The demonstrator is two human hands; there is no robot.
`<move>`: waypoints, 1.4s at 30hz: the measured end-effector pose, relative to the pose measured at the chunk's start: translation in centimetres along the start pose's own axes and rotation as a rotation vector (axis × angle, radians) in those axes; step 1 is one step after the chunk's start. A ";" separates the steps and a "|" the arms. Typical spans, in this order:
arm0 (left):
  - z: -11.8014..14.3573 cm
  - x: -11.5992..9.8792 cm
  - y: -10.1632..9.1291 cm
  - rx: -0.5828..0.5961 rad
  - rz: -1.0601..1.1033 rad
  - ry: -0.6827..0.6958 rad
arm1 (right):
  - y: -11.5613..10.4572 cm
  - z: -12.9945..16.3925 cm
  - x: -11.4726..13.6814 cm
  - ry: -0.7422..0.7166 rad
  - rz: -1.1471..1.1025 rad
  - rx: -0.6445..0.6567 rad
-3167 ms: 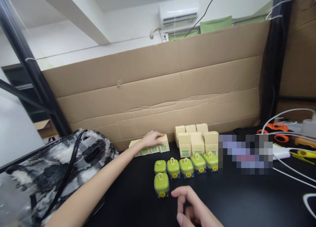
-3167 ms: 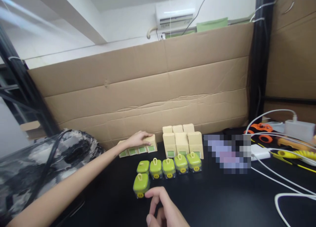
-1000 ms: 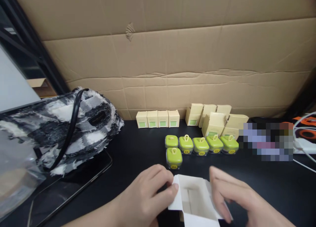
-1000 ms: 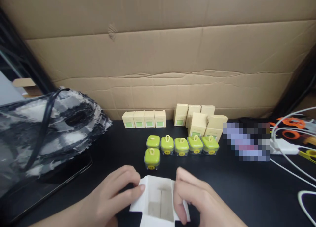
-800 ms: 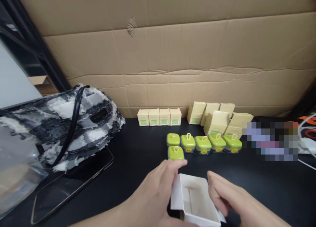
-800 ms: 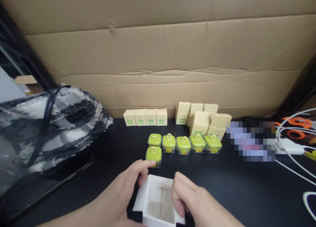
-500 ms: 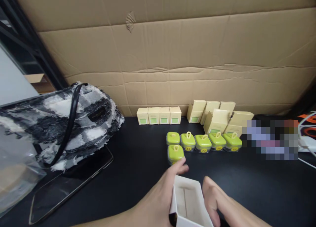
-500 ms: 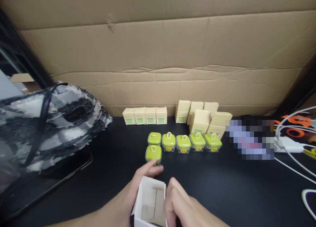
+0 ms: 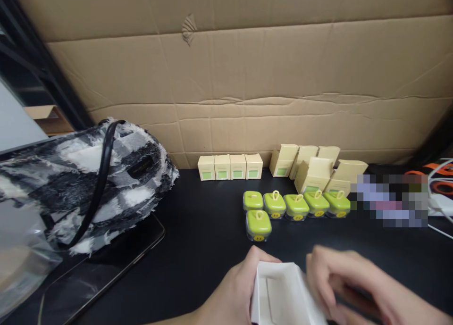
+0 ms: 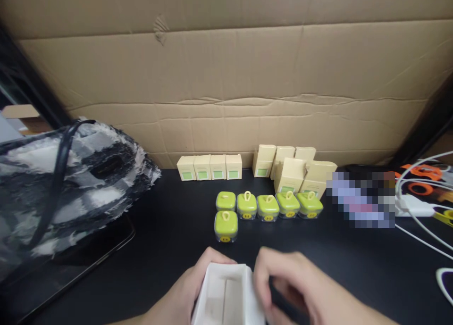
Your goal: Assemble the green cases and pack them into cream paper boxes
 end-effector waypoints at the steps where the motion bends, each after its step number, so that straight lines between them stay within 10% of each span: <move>1: -0.1 0.0 -0.1 -0.008 -0.027 -0.004 | -0.7 -0.7 -0.2 0.042 0.008 -0.006; 11: -0.3 0.6 -0.6 -0.032 -0.070 0.029 | -2.0 -7.6 -1.3 -0.076 0.459 -0.047; 34: 0.0 -0.9 0.2 0.034 0.032 0.048 | -4.4 -4.2 5.0 -0.296 0.296 -0.305; 42: 0.3 -0.9 -0.1 -0.021 0.069 -0.020 | -1.9 -2.3 7.4 -0.362 0.416 -0.128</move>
Point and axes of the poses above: each hand's wrist, its own z-axis away from the middle knuckle, its own y-axis out of the palm, x = y × z, the point moved 10 cm from there along -z, towards the middle knuckle, and after that the axes turned 11 degrees about -y, right-handed, at the moved point
